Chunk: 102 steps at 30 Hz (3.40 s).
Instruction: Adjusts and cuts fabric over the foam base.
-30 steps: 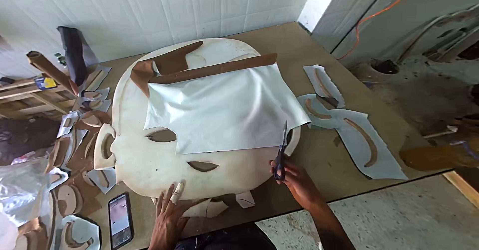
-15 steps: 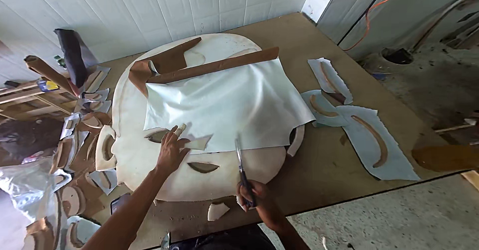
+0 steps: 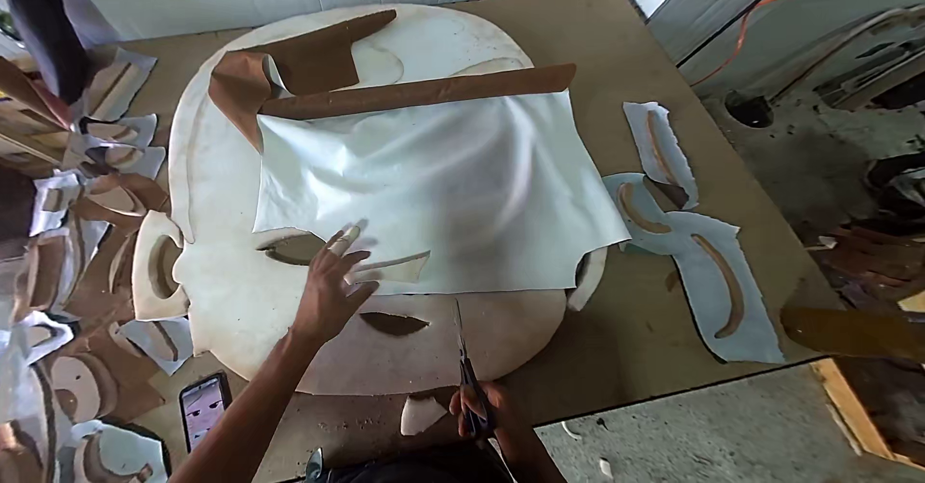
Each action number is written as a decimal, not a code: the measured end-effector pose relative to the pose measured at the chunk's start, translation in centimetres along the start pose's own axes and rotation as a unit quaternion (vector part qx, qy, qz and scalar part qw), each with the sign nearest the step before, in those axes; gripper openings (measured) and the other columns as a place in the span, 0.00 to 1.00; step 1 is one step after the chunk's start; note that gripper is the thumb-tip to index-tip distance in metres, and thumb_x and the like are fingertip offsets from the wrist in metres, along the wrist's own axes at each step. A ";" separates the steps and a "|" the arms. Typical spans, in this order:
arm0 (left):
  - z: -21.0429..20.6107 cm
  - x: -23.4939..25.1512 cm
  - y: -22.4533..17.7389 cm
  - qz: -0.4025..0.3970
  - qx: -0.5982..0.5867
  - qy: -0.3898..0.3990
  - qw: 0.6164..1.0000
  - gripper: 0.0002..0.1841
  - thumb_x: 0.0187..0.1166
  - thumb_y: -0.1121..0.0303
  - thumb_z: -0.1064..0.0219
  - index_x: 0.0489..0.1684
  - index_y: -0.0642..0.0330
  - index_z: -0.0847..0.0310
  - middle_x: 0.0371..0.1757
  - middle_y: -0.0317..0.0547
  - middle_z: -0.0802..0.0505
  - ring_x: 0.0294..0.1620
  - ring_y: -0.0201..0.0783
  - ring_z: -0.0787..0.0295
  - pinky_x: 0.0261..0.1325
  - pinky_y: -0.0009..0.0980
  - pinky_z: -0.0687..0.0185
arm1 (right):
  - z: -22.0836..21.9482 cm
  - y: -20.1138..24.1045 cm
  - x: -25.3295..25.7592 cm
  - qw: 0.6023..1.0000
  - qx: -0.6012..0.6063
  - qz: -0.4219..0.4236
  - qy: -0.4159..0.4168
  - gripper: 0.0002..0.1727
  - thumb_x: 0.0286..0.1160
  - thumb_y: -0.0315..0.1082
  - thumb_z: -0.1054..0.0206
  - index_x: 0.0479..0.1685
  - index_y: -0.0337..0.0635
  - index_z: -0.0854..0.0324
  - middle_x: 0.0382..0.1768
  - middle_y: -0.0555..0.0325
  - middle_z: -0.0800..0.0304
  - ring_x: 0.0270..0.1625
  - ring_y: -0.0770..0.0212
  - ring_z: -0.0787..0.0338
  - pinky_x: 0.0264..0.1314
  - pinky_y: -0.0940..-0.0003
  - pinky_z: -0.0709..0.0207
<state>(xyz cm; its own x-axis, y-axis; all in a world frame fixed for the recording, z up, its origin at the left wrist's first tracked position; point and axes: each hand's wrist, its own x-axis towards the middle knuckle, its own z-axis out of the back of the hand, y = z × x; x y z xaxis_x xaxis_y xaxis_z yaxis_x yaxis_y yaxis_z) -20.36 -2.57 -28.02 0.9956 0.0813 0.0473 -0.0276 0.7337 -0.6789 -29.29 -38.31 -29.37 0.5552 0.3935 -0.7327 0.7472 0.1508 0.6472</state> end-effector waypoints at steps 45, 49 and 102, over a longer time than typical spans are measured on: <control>-13.4 0.0 -12.0 0.471 -0.650 0.051 0.594 0.20 0.95 0.61 0.50 0.57 0.75 0.28 0.36 0.68 0.07 0.36 0.56 0.03 0.46 0.46 0.05 | -2.5 5.6 4.2 0.986 0.133 0.011 -0.096 0.26 0.67 0.54 0.20 0.35 0.36 0.19 0.20 0.57 0.19 0.17 0.70 0.22 0.16 0.77 0.28; -13.7 0.5 -12.0 0.439 -0.712 0.093 0.540 0.32 0.97 0.50 0.65 0.51 0.74 0.24 0.35 0.65 0.06 0.37 0.54 0.04 0.48 0.45 0.06 | -2.4 5.8 4.2 0.986 0.141 0.014 -0.088 0.27 0.65 0.55 0.19 0.32 0.38 0.19 0.19 0.58 0.18 0.16 0.70 0.21 0.15 0.77 0.29; -15.5 -0.7 -8.4 0.312 -0.741 0.062 0.591 0.19 0.93 0.63 0.48 0.51 0.70 0.14 0.55 0.50 0.05 0.62 0.41 0.08 0.72 0.42 0.13 | 9.8 31.4 21.3 0.774 -0.557 -0.152 0.258 0.17 0.54 0.48 0.14 0.24 0.47 0.14 0.21 0.63 0.14 0.23 0.71 0.19 0.24 0.77 0.29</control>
<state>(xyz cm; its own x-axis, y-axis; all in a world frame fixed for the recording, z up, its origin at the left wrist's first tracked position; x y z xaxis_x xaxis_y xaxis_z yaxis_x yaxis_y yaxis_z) -19.46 -19.27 -33.75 0.8340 -0.0948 -0.5435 -0.3763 -0.8182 -0.4347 9.58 -34.08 -26.77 -0.0185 0.4531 -0.8913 -0.1245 0.8834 0.4517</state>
